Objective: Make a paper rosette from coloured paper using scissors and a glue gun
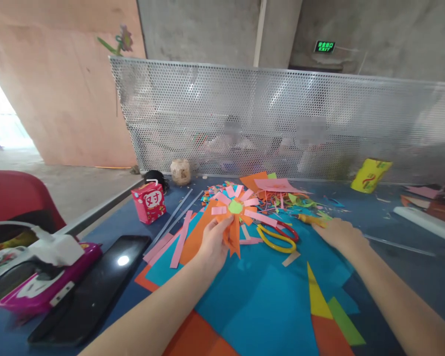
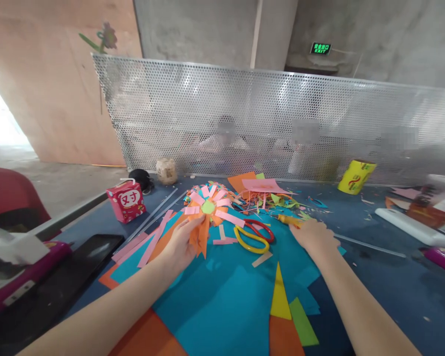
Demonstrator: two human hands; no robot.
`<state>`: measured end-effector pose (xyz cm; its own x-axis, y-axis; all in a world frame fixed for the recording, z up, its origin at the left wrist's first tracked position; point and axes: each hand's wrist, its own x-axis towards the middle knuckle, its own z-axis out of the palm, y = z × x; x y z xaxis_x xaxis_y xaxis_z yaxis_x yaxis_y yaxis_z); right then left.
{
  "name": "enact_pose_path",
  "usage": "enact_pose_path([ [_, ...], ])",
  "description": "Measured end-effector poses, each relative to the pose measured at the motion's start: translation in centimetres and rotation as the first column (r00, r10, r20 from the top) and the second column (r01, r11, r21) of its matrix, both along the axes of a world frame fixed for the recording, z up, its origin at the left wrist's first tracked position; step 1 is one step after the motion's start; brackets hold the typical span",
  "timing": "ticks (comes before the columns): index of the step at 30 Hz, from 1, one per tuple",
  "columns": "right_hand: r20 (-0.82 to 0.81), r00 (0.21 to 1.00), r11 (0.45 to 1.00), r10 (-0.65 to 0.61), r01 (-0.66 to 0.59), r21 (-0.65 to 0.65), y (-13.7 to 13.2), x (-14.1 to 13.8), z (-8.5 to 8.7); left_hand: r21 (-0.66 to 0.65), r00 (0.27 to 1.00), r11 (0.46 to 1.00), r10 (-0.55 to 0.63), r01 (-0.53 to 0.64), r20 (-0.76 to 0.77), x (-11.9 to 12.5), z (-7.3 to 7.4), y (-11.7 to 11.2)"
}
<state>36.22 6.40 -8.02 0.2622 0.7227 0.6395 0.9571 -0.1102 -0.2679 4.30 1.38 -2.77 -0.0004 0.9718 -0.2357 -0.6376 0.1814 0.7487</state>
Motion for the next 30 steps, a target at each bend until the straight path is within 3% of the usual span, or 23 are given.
enact_pose_path([
  [2, 0.046, 0.987, 0.988, -0.155, 0.155, 0.011, -0.6, -1.2, 1.2, -0.013, 1.0, 1.0, -0.026, 0.026, -0.002, 0.0, 0.0, 0.0],
  [3, 0.089, 0.989, 0.993, -0.115, 0.113, 0.026, -0.9, -2.1, 1.9, -0.021, 0.999, 0.999, -0.04, 0.04, -0.004, 0.1, 0.0, 0.0],
  [5, 0.117, 0.968, 0.974, 0.224, -0.226, 0.006, -1.5, -4.6, 3.4, -0.03, 0.997, 0.997, -0.074, 0.074, -0.005, 0.2, 0.1, -0.2],
  [7, -0.053, 0.851, 0.851, 0.522, -0.524, -0.03, -2.1, -7.5, 4.7, -0.016, 0.987, 0.987, -0.161, 0.161, -0.007, 0.2, 0.3, -0.5],
  [9, -0.171, 0.717, 0.727, 0.675, -0.687, -0.009, -2.9, -10.0, 5.7, 0.011, 0.96, 0.96, -0.278, 0.279, -0.013, 0.3, 0.3, -0.8],
  [14, 0.052, 0.542, 0.54, 0.839, -0.84, 0.051, -3.8, -12.2, 7.7, 0.023, 0.896, 0.896, -0.443, 0.443, 0.0, 0.0, 0.1, -1.2],
  [19, -0.066, 0.272, 0.28, 0.96, -0.941, 0.191, -3.1, -12.1, 8.3, 0.031, 0.84, 0.845, -0.534, 0.534, 0.096, -0.2, 0.3, -0.9],
  [20, -0.121, 0.248, 0.27, 0.961, -0.939, 0.216, -3.0, -12.3, 8.2, 0.013, 0.837, 0.844, -0.533, 0.536, 0.119, -0.3, 0.4, -0.8],
  [21, -0.189, 0.254, 0.295, 0.949, -0.926, 0.236, -2.9, -12.5, 8.0, -0.027, 0.849, 0.853, -0.515, 0.521, 0.117, -0.4, 0.6, -0.7],
  [23, -0.346, 0.319, 0.415, 0.882, -0.874, 0.253, -3.0, -12.9, 7.5, -0.127, 0.903, 0.894, -0.427, 0.429, 0.039, -0.7, 0.8, -0.2],
  [25, -0.469, 0.375, 0.526, 0.8, -0.813, 0.247, -3.1, -13.1, 7.1, -0.172, 0.955, 0.949, -0.283, 0.265, -0.087, -1.1, 1.0, 0.5],
  [27, -0.515, 0.417, 0.592, 0.749, -0.771, 0.236, -3.3, -13.1, 6.8, -0.131, 0.98, 0.988, -0.103, 0.08, -0.172, -1.7, 1.2, 1.3],
  [30, -0.503, 0.499, 0.665, 0.706, -0.711, 0.229, -3.6, -12.7, 6.5, 0.004, 0.969, 0.994, 0.11, -0.112, -0.22, -2.8, 1.8, 2.0],
])
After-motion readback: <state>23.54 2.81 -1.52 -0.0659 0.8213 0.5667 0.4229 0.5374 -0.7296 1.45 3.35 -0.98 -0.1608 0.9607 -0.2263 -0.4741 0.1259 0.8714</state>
